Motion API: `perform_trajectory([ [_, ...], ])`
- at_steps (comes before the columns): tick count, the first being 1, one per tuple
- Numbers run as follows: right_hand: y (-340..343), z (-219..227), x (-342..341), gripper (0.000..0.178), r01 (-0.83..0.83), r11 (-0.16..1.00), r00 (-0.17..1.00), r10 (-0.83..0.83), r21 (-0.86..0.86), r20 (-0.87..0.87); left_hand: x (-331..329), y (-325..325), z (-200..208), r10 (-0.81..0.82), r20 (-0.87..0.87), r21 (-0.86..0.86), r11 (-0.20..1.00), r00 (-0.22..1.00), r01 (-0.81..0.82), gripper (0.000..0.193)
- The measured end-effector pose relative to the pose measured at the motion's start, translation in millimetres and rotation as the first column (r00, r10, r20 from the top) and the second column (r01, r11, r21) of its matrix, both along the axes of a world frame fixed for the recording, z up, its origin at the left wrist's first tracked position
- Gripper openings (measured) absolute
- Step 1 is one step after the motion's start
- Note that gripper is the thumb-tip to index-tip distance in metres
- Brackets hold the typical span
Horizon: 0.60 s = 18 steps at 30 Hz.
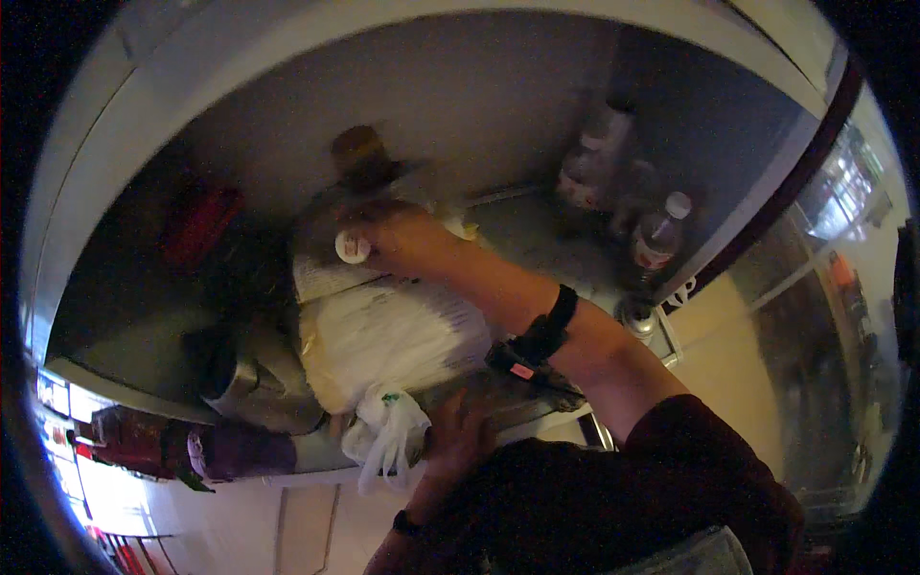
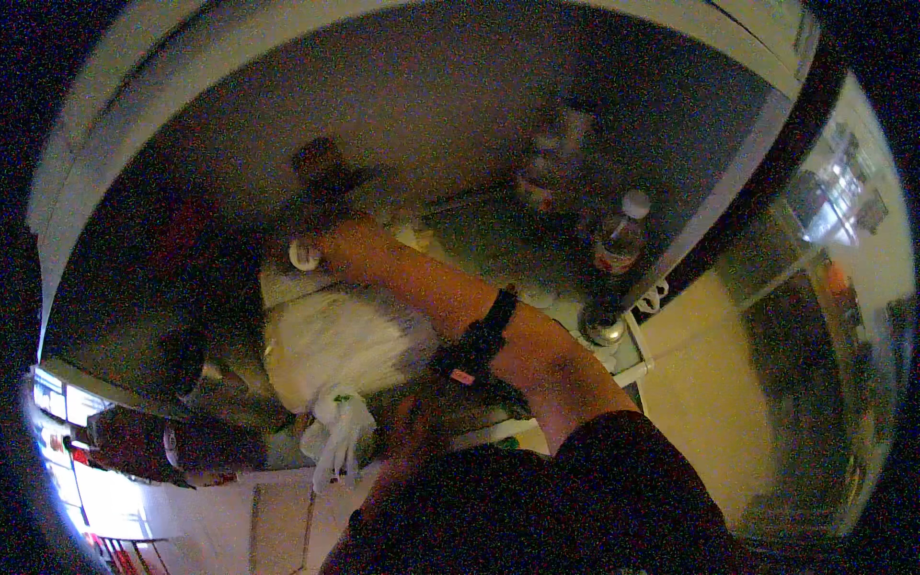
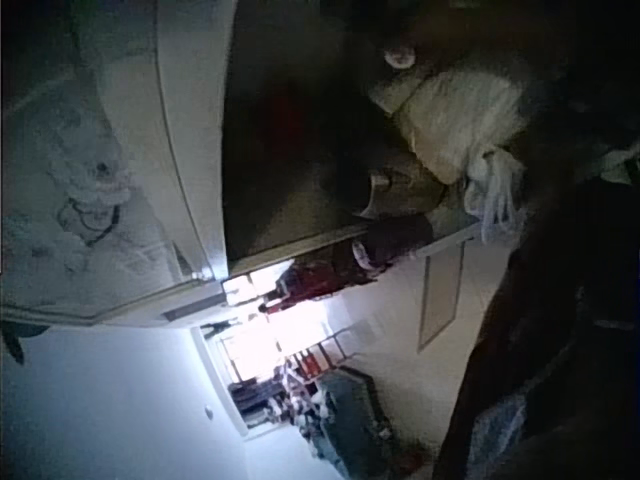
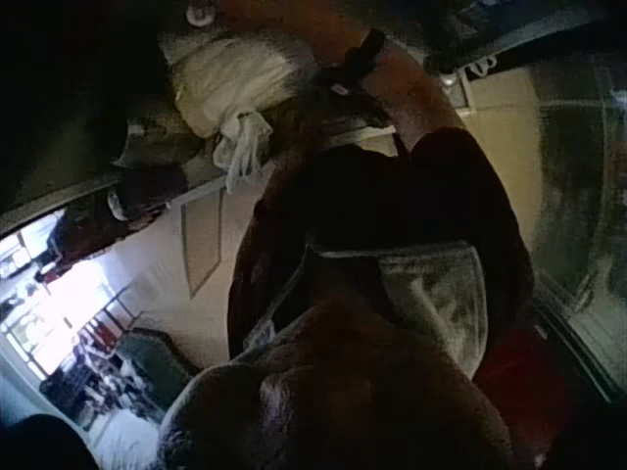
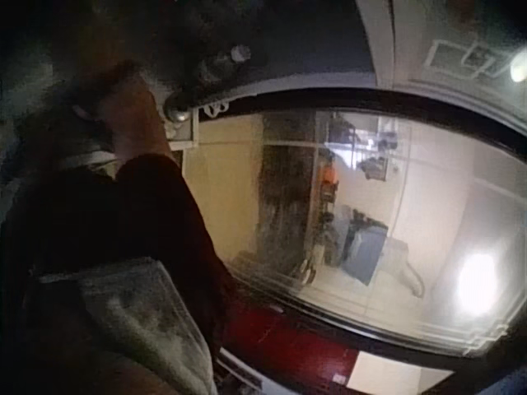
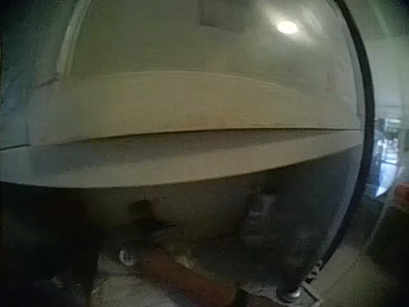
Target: The person organizes items on a glass-topped cabinet by moving bottles, containers, and a plastic bag, then wipes the surface with a cloth. The person also gathers and bundles thin wooden sticks on the cabinet top.
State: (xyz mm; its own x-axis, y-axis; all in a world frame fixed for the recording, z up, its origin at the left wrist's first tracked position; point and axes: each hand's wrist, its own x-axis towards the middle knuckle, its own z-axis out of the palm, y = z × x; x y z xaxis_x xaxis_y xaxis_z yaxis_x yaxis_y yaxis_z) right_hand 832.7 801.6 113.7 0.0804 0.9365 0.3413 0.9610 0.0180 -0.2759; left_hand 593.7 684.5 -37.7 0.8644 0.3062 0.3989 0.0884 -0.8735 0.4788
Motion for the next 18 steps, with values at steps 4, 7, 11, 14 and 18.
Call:
perform_trajectory([
  [4,-2,16,44,0.052,0.337,0.940,0.893,-0.303,0.049,-0.334,-3,2,-3,-0.020,0.001,-0.003,1.000,1.000,0.020,0.046],
  [7,-32,34,106,0.054,0.328,0.889,0.941,-0.338,0.318,-0.024,-3,-1,-7,0.014,-0.049,-0.023,1.000,0.999,-0.015,0.045],
  [11,-66,47,154,0.053,0.389,0.861,0.921,-0.371,0.328,-0.119,-1,-1,-7,0.008,-0.007,-0.028,1.000,1.000,-0.009,0.043],
  [14,-87,61,143,0.054,0.370,0.867,0.924,-0.379,0.334,-0.040,-1,0,-4,0.030,0.025,0.050,0.998,0.999,-0.031,0.043],
  [18,-163,81,101,0.062,0.415,0.831,0.898,-0.440,0.370,-0.020,-1,-2,-3,0.021,-0.031,-0.066,0.998,0.999,-0.023,0.043],
])
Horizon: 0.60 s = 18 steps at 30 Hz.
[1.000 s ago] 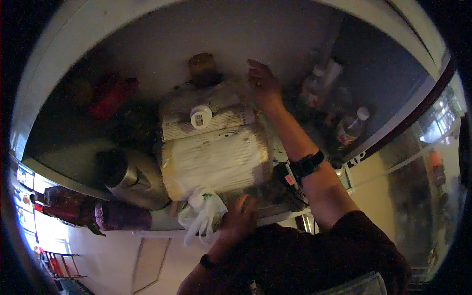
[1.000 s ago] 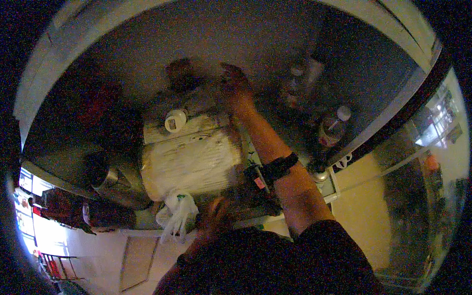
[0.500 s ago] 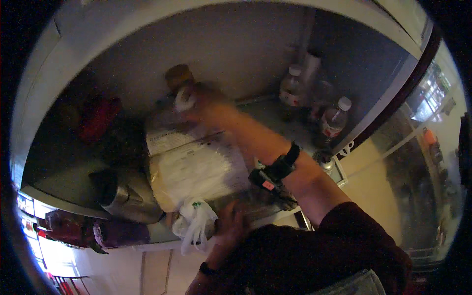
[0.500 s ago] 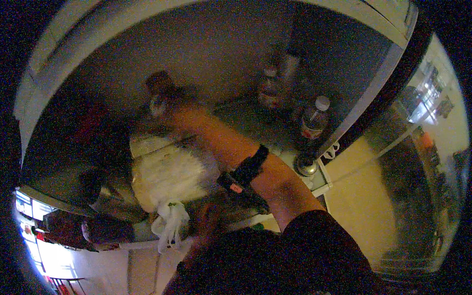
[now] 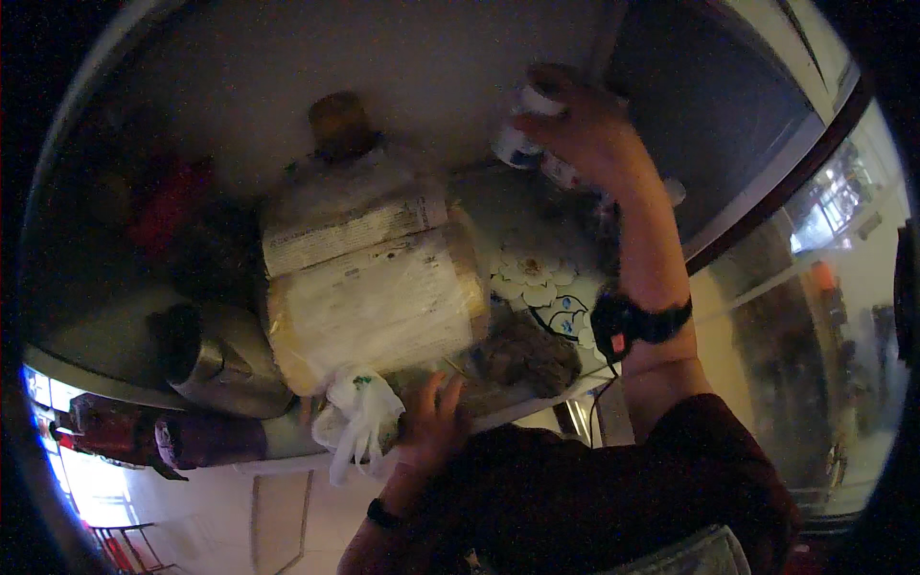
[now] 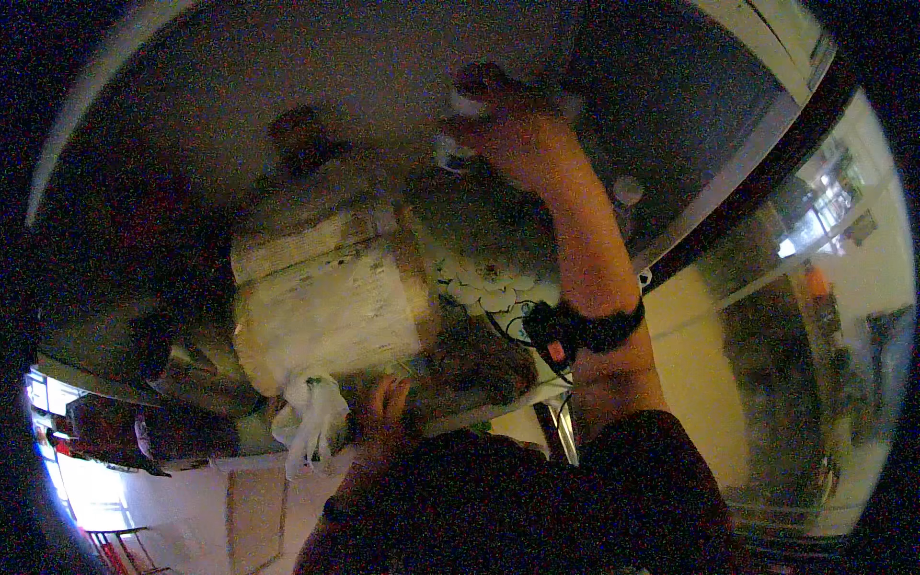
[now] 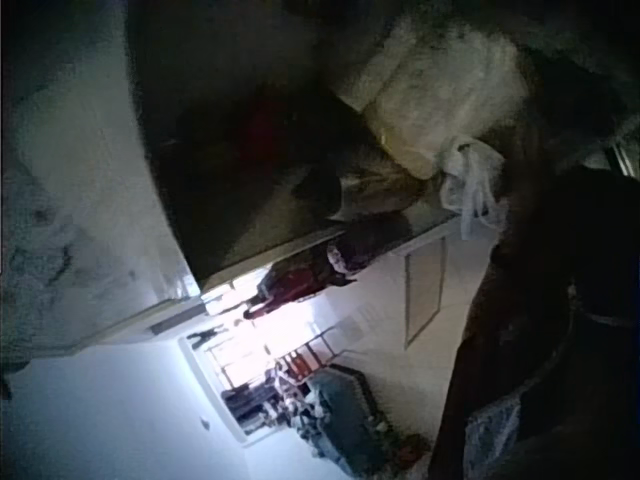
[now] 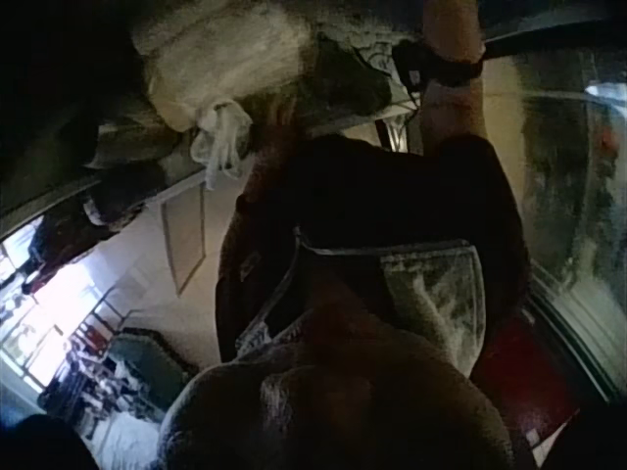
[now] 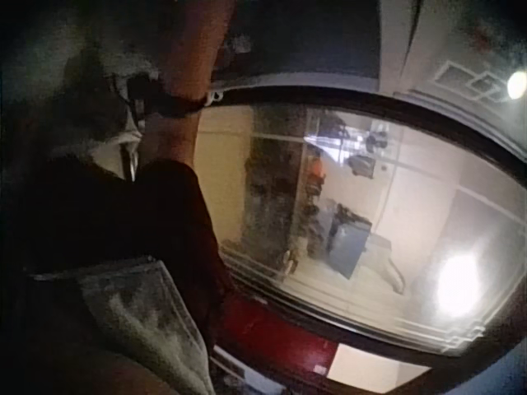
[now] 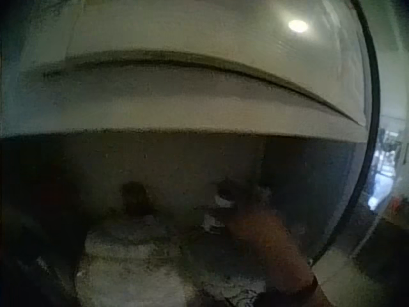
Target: The person organizes items on a glass-topped cabinet by moving bottles, containers, and a plastic bag, then wipes the surface with a cloth. The person also gathers and bundles thin wooden sticks on the cabinet top.
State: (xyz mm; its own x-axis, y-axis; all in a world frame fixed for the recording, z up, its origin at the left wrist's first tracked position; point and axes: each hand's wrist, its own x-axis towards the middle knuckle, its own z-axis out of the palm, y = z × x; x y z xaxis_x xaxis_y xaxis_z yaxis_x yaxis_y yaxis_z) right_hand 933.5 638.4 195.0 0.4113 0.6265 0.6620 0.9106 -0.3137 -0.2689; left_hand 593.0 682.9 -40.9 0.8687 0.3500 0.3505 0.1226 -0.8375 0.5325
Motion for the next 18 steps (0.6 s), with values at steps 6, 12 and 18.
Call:
perform_trajectory([
  [6,-49,-58,-19,0.065,0.187,0.910,0.951,-0.262,-0.369,-0.165,1,1,2,0.028,-0.018,0.063,0.998,0.999,-0.027,0.043],
  [12,-63,-137,18,0.066,0.292,0.854,0.946,-0.323,-0.431,0.002,2,1,4,0.003,0.007,0.087,0.996,1.000,-0.004,0.043],
  [18,-72,-156,22,0.054,0.344,0.761,0.937,-0.317,-0.549,0.148,3,2,4,0.014,0.035,0.111,0.994,0.999,-0.018,0.042],
])
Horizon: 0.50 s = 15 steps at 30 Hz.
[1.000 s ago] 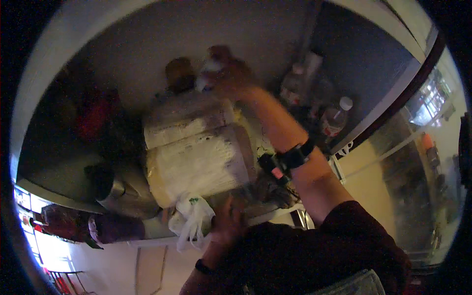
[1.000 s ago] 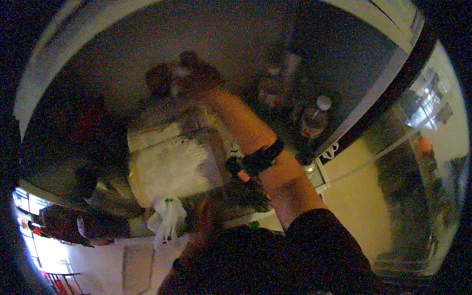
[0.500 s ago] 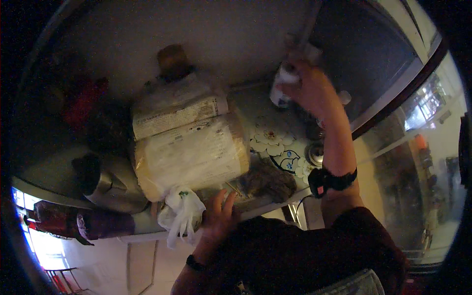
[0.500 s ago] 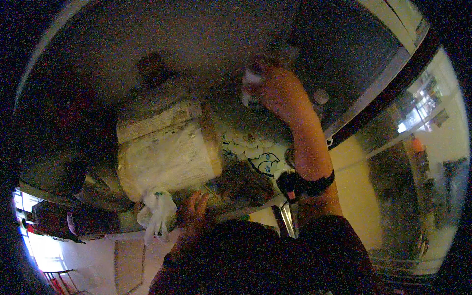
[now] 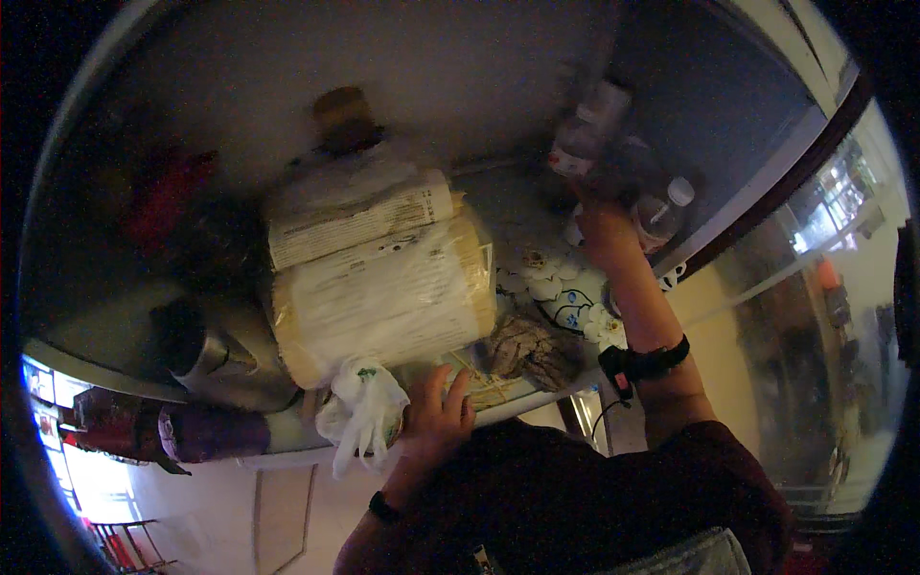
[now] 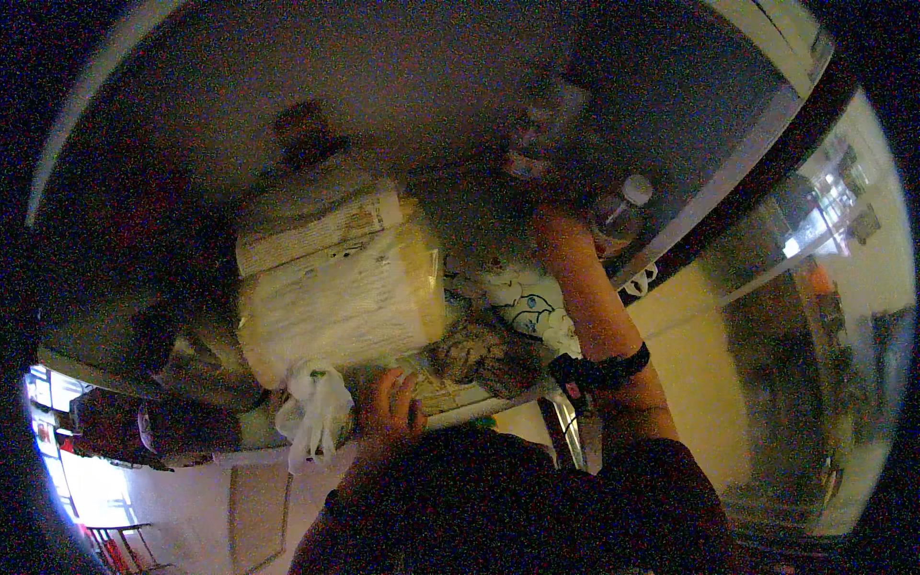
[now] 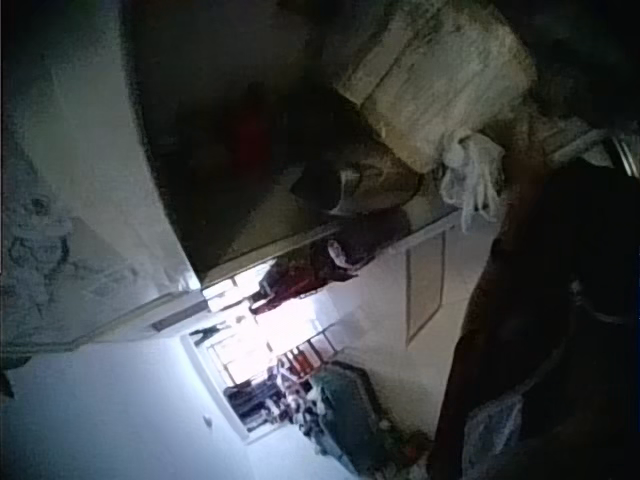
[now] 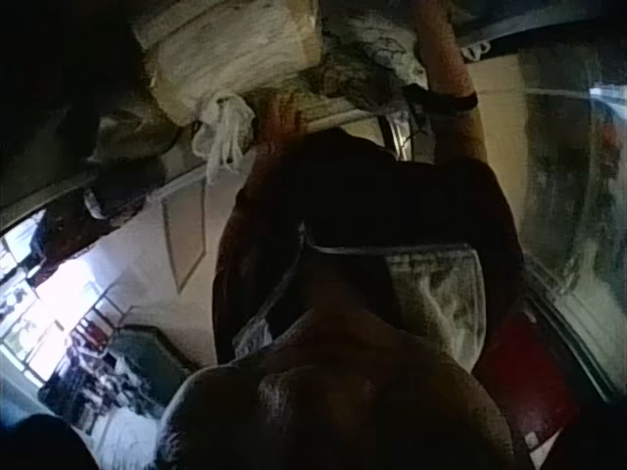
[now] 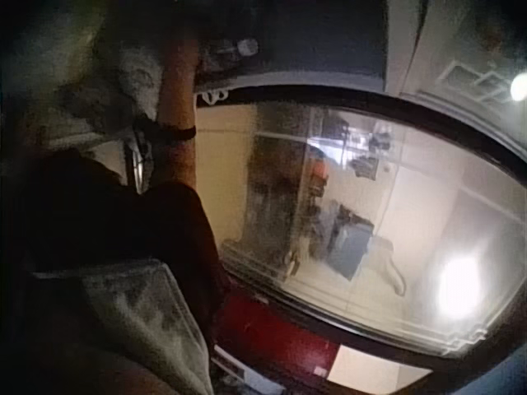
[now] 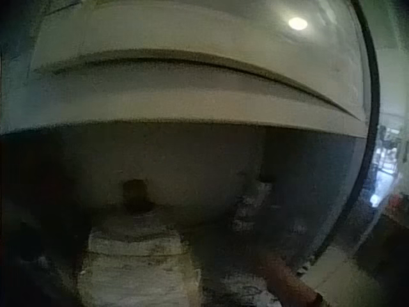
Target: The person organizes items on a glass-topped cabinet by moving bottles, containers, and a plastic bag, then wipes the surface with a cloth. The person also gathers and bundles thin wooden sticks on the cabinet top.
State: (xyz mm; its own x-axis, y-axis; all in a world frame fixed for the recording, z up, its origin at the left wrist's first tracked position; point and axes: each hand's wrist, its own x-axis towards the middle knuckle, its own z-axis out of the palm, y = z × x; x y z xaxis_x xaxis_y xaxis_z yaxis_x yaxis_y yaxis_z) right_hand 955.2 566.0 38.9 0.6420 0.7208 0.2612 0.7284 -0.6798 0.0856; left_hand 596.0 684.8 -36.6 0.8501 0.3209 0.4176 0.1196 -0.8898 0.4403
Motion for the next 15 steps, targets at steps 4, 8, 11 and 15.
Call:
perform_trajectory([
  [4,-3,27,-11,0.049,-0.032,0.994,0.999,0.028,0.103,0.042,-1,0,4,-0.007,-0.022,0.016,1.000,1.000,0.008,0.042],
  [8,16,76,-35,0.047,-0.062,0.989,0.983,0.037,-0.137,-0.179,0,1,6,-0.002,-0.007,0.056,0.998,1.000,0.002,0.041],
  [11,65,98,-62,0.050,-0.385,0.889,0.894,0.426,0.246,-0.140,1,3,6,-0.028,-0.019,0.046,0.999,0.999,0.029,0.041],
  [15,182,103,-76,0.055,-0.356,0.515,0.781,0.622,0.780,-0.054,-1,5,5,-0.058,-0.072,0.005,0.998,0.996,0.059,0.043],
])
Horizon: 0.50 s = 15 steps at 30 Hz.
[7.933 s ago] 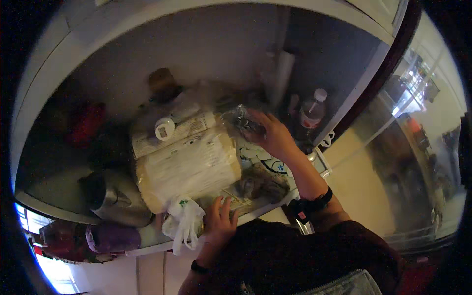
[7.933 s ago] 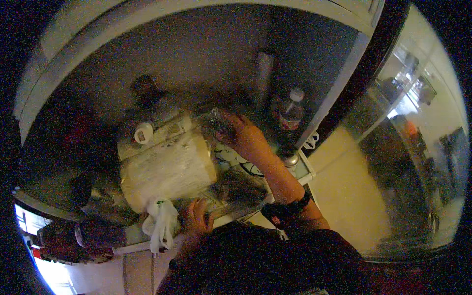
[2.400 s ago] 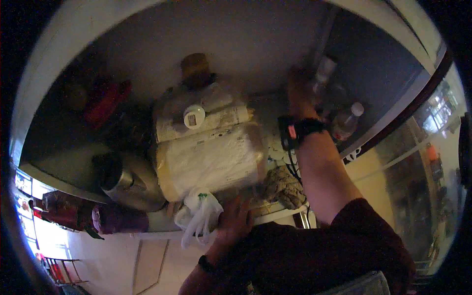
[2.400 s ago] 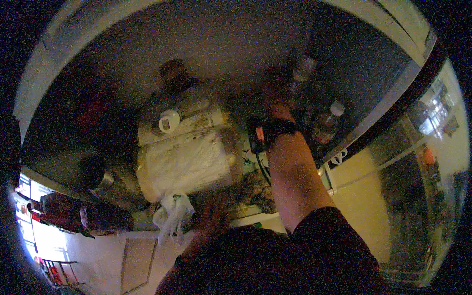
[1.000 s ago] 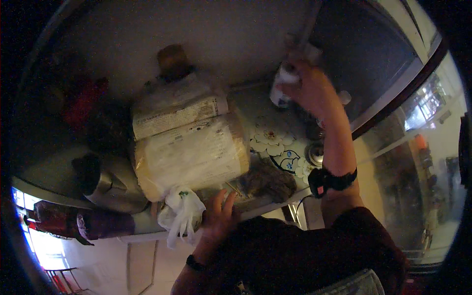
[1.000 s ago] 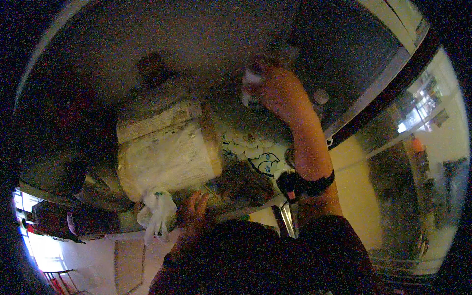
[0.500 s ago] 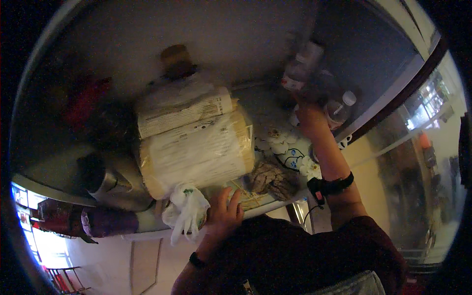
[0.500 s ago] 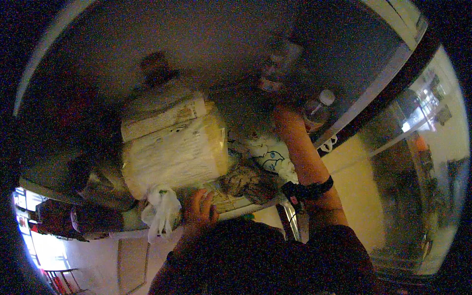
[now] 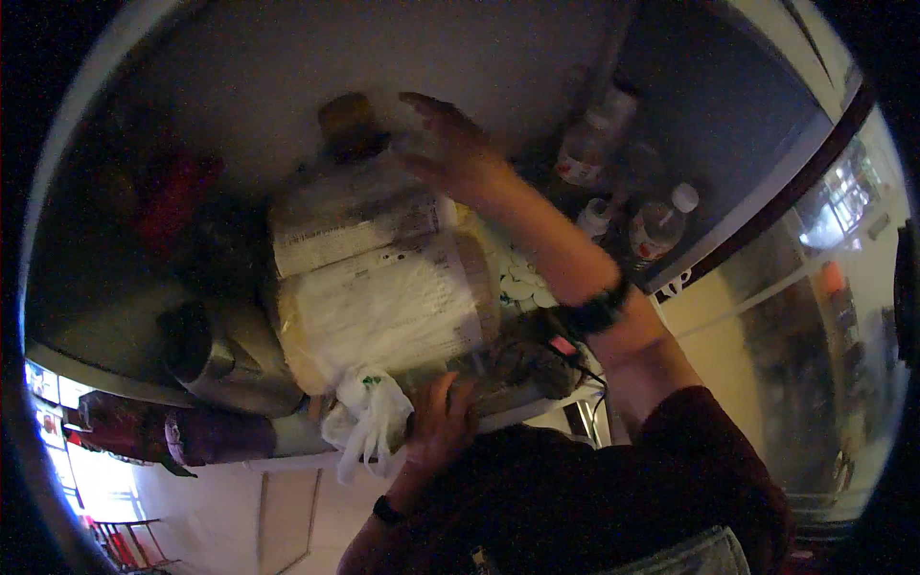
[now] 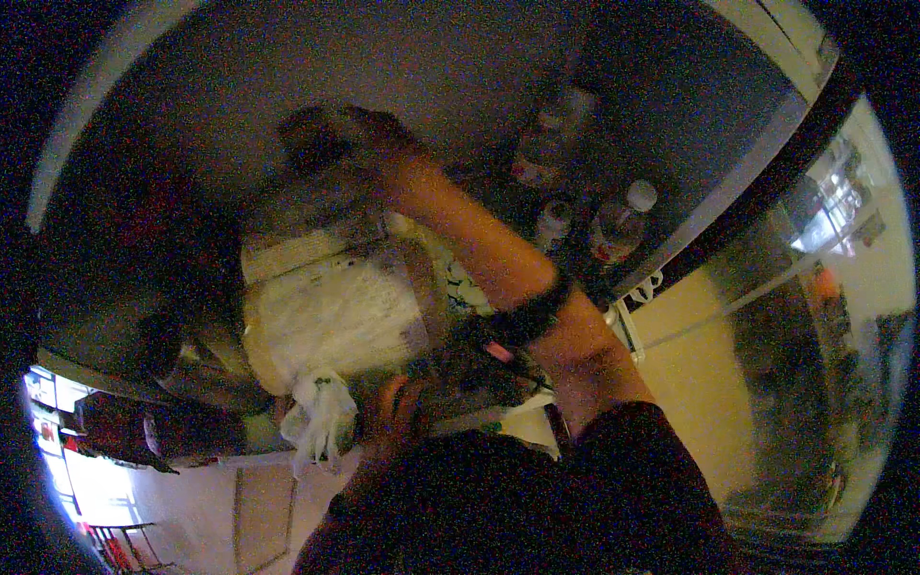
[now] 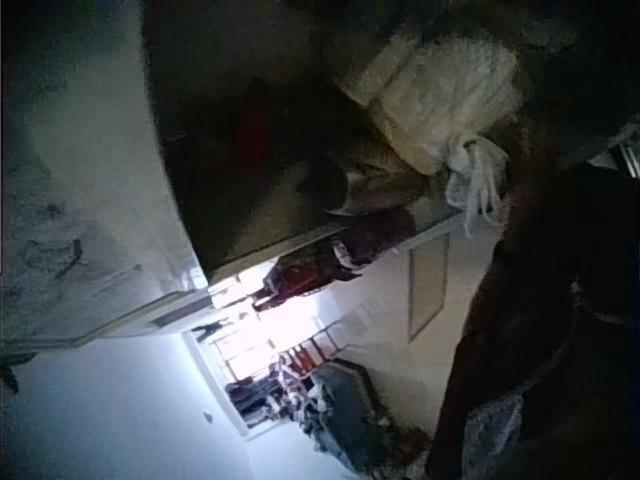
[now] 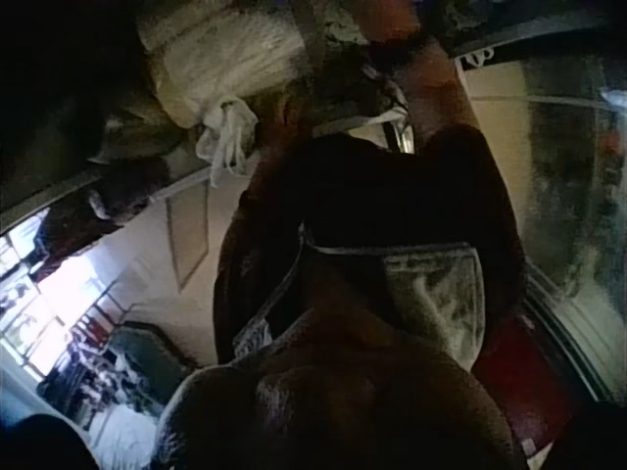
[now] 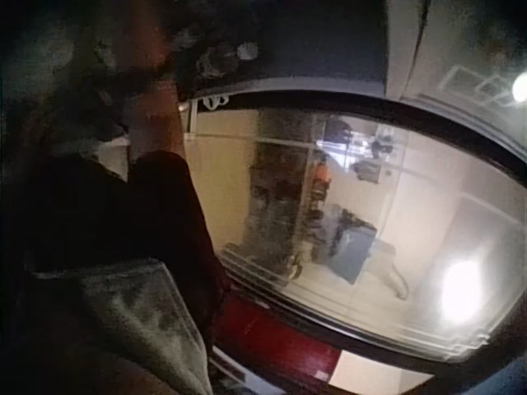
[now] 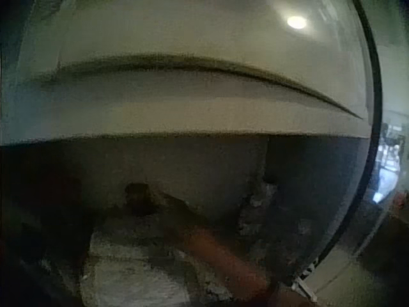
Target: The person organizes items on a glass-topped cabinet by moving bottles, containers, and a plastic bag, then wipes the surface with a cloth. The person also gathers and bundles thin wooden sticks on the cabinet top.
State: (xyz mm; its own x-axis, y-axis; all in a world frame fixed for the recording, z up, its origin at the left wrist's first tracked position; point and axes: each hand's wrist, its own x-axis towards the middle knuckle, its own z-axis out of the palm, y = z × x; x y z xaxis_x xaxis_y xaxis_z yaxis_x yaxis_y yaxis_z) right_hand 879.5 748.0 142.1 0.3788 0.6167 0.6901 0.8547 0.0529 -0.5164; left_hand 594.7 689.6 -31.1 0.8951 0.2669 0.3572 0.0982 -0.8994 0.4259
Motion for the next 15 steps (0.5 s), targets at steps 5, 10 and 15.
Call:
perform_trajectory([
  [5,103,-21,-10,0.052,0.026,0.998,0.998,-0.023,-0.059,0.053,-1,-2,-7,0.007,-0.003,-0.061,0.998,1.000,-0.007,0.047],
  [10,125,-35,-13,0.049,0.048,0.974,0.992,-0.021,-0.223,0.122,0,1,-17,0.006,0.073,0.036,0.999,0.997,-0.009,0.050],
  [15,100,-22,-7,0.046,0.068,0.969,0.985,-0.027,-0.239,0.173,-1,-3,-17,0.048,0.048,0.071,0.996,0.998,-0.052,0.051],
])
